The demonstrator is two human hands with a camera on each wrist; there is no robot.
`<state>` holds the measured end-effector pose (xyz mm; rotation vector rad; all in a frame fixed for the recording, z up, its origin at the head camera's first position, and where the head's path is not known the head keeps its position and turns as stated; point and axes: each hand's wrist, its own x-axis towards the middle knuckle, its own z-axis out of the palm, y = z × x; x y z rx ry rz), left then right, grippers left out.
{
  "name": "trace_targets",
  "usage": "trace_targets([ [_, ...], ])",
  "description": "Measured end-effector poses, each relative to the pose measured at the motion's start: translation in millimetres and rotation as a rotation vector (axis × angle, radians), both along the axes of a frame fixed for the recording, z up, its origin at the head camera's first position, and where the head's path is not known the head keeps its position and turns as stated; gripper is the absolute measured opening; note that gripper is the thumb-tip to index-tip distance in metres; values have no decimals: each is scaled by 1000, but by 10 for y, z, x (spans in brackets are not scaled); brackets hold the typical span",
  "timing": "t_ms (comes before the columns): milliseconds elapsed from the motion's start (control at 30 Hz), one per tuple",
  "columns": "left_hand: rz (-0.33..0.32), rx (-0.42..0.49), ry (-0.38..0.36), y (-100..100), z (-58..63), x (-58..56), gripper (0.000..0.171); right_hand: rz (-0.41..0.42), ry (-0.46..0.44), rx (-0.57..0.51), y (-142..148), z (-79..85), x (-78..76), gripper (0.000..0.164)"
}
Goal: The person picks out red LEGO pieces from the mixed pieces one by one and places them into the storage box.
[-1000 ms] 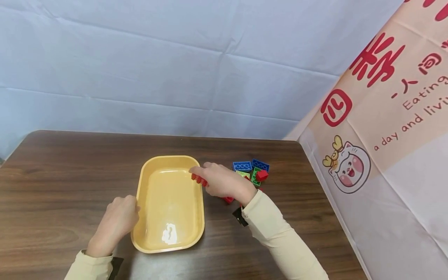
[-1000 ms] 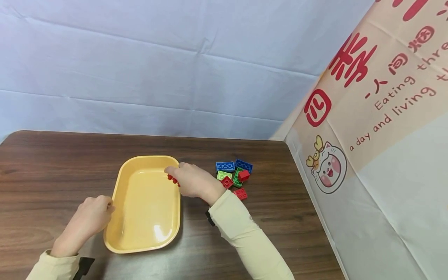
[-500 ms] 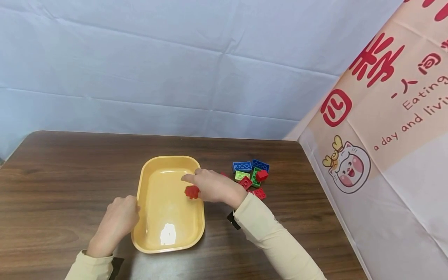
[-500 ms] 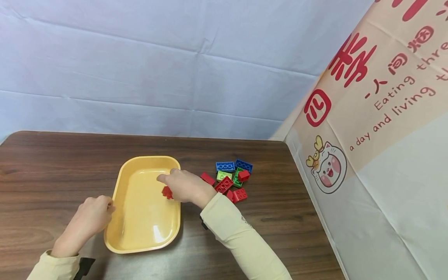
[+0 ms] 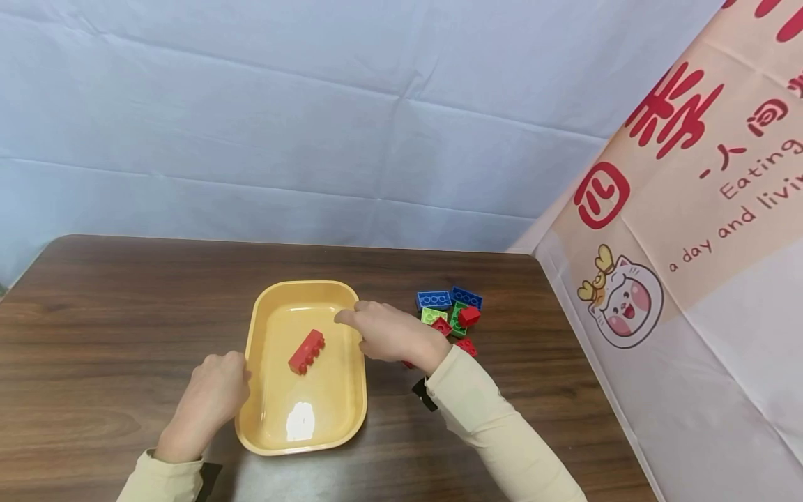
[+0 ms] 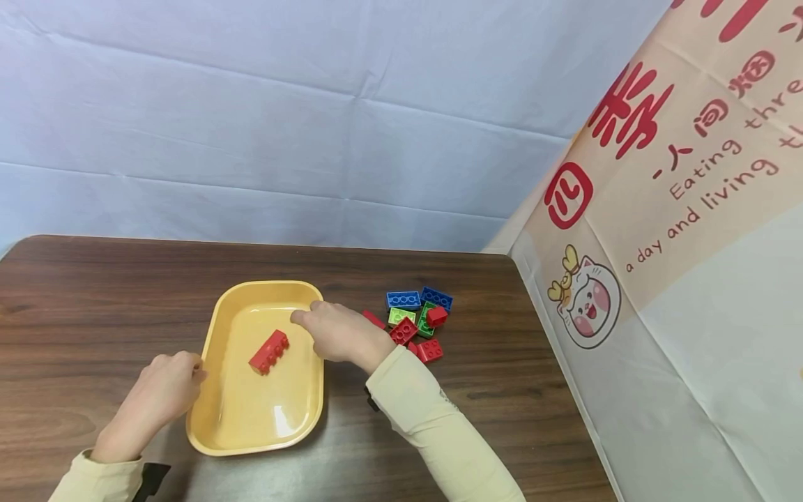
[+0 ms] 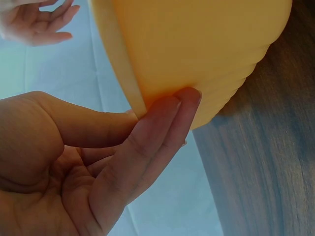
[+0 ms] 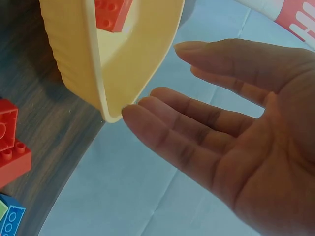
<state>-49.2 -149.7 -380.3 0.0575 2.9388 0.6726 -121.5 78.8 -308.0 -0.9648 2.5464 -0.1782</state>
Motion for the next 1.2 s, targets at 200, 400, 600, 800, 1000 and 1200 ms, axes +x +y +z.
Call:
trace_targets([
  [200,1,-8,-15,5,-4,-11,14,9,10,0,53,-9,-18,46],
  [400,5,-7,-31,8,-8,-10,15,-7,1,17,117,-13,-29,48],
  [600,7,-6,-37,10,-6,-8,14,-38,2,9,253,-31,-66,46],
  [800,13,2,-53,6,-7,-7,14,-101,-21,-11,429,-23,-105,46],
  [1000,6,6,-42,2,-5,-1,15,-172,-21,-8,630,6,-150,47],
  [1200,9,1,-41,9,6,5,15,-189,-6,-12,853,26,-200,46],
])
